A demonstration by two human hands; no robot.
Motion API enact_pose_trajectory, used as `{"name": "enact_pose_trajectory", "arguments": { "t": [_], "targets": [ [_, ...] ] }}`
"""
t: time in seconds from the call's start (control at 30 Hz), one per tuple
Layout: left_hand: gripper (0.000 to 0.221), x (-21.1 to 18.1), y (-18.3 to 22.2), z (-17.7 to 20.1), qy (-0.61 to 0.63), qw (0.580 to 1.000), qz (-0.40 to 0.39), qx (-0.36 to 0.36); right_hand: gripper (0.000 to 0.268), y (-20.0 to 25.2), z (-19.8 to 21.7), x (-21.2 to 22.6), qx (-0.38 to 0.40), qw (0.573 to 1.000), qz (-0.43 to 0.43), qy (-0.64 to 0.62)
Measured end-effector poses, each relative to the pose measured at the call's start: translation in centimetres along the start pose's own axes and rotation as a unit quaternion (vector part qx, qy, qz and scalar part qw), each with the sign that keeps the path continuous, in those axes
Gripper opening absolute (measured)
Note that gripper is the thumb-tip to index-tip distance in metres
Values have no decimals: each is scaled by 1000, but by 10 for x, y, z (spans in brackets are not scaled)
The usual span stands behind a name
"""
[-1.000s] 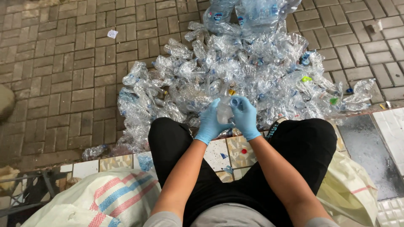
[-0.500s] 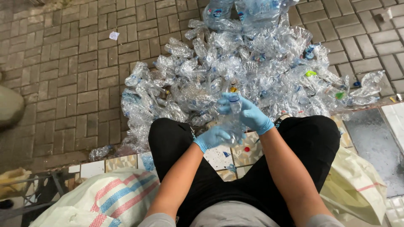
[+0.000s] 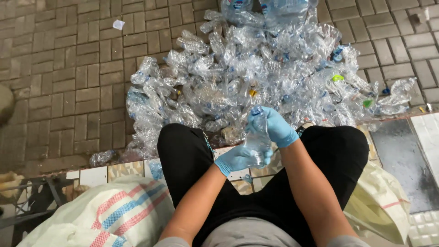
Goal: Sorting and bagging empty plastic bottles for recycling
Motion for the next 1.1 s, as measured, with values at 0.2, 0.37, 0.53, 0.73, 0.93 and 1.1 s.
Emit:
{"name": "enact_pose_trajectory", "arguments": {
  "t": [0.2, 0.37, 0.53, 0.73, 0.93, 1.1],
  "targets": [
    [21, -35, 3, 35, -221, 939, -37, -261, 23, 6, -24, 31, -115, 979, 12, 167],
    [52, -53, -1, 88, -426, 857, -121, -265, 35, 5, 22, 4, -244, 929, -7, 280],
    [57, -89, 14, 38, -672, 533, 80, -509, 36, -4, 49, -14, -345, 844, 12, 410],
    [50, -98, 14, 82, -719, 443, 152, -514, 46, -4, 38, -3, -396, 793, 42, 460],
    [29, -106, 24, 10, -527, 797, -97, -279, 45, -7, -12, 16, -183, 951, 42, 244],
    [8, -55, 24, 13, -240, 927, 4, -289, 113, -7, -97, 33, 99, 994, 14, -34]
  ]
}}
Point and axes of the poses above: each hand's wrist, its own y-axis away from the middle knuckle, its own z-axis out of the back of the hand, x = y × z, the point moved 9 cm from there along -y, towards the middle knuckle, and after that the axes turned 8 degrees about -y, right-handed, at the moved point
